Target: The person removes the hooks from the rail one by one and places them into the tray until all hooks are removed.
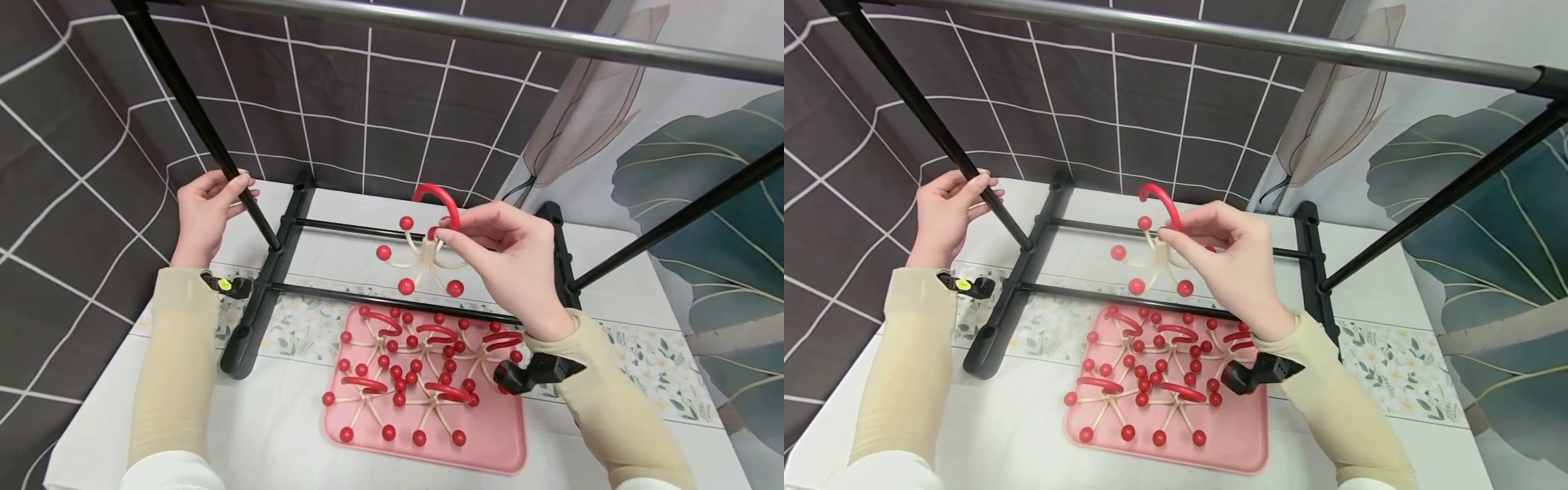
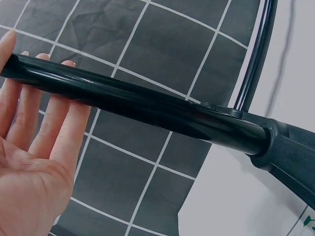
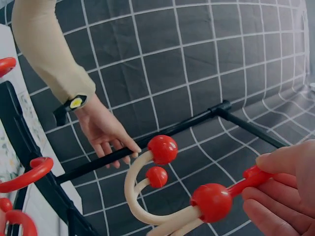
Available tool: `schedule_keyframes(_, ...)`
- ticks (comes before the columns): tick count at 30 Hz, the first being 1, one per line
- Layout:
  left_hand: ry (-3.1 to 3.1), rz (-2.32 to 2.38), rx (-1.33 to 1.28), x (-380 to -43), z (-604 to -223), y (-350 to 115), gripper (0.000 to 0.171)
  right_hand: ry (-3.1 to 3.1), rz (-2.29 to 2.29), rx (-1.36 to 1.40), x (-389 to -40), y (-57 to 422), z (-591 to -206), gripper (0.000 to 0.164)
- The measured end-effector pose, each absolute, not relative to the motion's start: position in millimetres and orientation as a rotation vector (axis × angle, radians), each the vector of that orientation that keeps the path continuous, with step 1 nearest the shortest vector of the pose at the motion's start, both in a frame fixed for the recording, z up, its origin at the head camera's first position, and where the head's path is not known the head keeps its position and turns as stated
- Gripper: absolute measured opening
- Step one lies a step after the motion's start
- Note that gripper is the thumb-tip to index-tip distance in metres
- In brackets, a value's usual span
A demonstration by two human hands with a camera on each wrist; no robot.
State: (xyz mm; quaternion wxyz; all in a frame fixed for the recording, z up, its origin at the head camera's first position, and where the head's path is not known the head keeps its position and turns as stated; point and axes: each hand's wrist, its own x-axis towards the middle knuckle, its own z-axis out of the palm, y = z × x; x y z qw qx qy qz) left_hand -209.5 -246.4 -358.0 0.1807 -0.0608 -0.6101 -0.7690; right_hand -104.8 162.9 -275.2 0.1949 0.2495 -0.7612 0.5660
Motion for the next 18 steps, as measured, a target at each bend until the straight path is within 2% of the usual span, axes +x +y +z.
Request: schedule_keyframes(18,-1.722,-2.167,-0.16,-209.1,-357.4,-246.1,0.023,-2.143,1.762,0.649,-80.0,212.7,-290.3,0.019)
